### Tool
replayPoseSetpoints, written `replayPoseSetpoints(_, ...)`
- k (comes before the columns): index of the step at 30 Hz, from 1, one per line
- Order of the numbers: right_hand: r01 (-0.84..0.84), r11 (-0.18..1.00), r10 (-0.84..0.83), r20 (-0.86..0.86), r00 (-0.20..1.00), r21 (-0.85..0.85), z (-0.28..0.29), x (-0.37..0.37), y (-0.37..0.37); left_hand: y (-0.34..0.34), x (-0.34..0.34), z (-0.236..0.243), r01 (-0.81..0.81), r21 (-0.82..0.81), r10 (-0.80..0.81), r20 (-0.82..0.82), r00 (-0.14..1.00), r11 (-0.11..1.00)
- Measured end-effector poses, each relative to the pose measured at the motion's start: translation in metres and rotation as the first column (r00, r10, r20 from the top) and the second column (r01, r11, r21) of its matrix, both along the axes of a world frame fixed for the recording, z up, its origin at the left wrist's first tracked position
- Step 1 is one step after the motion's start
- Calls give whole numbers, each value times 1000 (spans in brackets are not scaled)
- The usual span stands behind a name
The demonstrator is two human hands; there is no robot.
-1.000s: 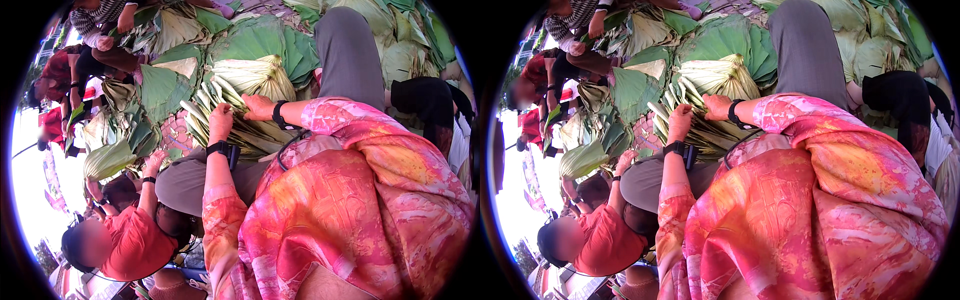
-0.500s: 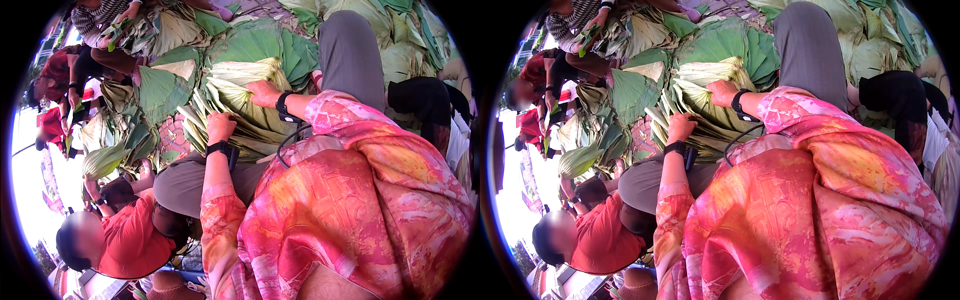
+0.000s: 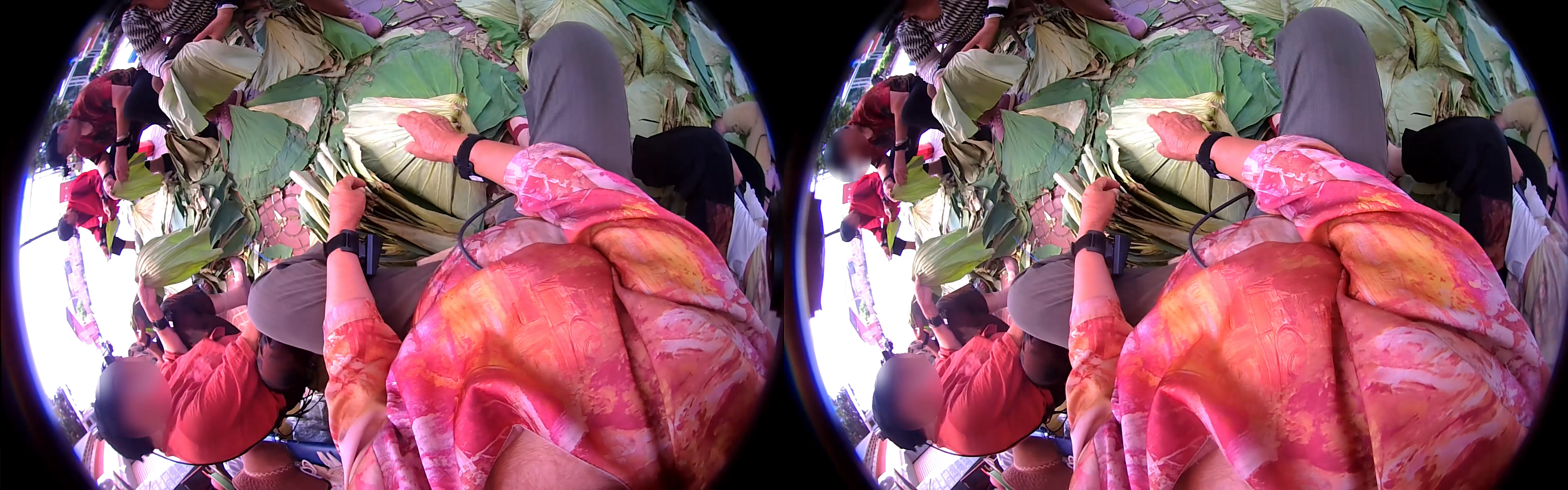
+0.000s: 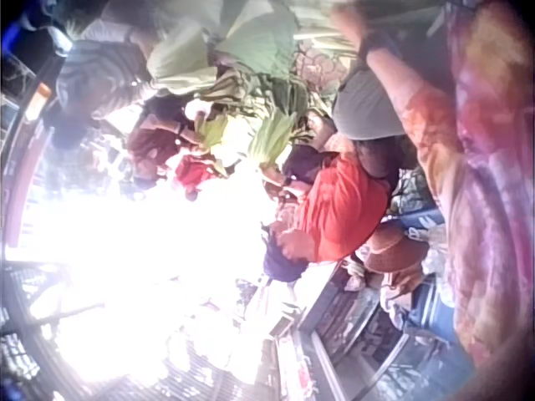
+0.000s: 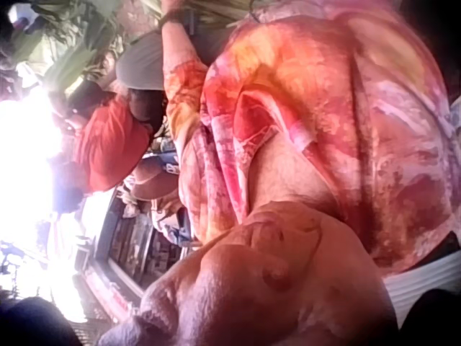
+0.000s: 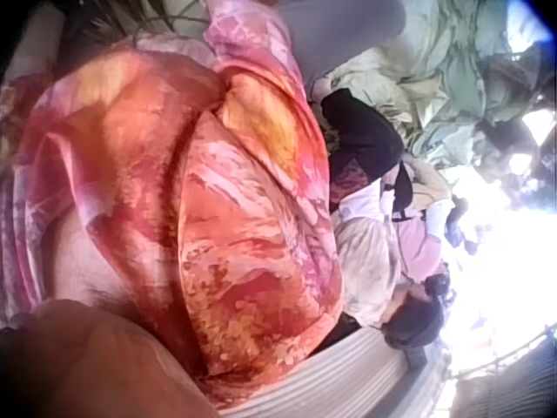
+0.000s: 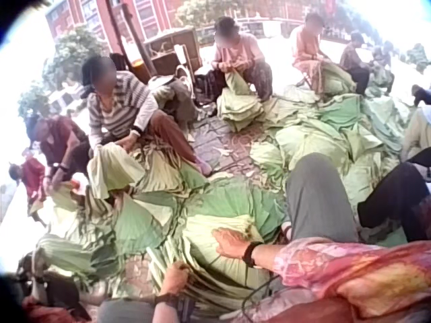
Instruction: The person is arranging and stacking large green leaves by hand and securing them with a black cord. The leaves end up in stacks on the ground in a public outdoor space.
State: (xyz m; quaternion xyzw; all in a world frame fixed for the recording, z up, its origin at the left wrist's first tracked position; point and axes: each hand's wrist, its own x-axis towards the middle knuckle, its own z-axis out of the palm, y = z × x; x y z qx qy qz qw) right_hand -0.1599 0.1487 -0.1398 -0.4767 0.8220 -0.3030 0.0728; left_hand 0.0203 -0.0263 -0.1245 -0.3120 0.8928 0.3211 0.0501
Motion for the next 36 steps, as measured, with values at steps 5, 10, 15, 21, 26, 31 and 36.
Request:
replayPoseSetpoints(5, -311, 925, 177, 480, 859, 217, -7, 62, -7, 6, -2, 3, -30, -24, 28, -79, 997, 999)
replayPoseSetpoints(10, -210, 956, 75, 521, 851, 206, -9, 78, -18, 5, -3, -1, -106, 117, 106, 7, 994, 987)
replayPoseSetpoints(15, -211, 974, 150, 468, 871, 80, -24, 69, -21, 20, -12, 22, -40, 103, 37, 37, 999, 994)
replayPoseSetpoints(21, -221, 973, 177, 418, 891, 60, -15, 58, -17, 19, -10, 11, 118, -95, -94, 219, 971, 989)
replayPoseSetpoints(26, -82, 989, 40, 309, 950, 125, -12, 38, -9, 19, -14, 15, 116, -76, -96, 235, 967, 990)
replayPoseSetpoints(31, -25, 986, -18, 253, 967, 167, -3, 16, -1, 9, -5, 3, 128, -182, -126, 23, 992, 975)
replayPoseSetpoints(36, 89, 951, -155, 206, 966, 295, -13, -5, 15, 2, -3, -6, 123, -110, -114, 82, 990, 986)
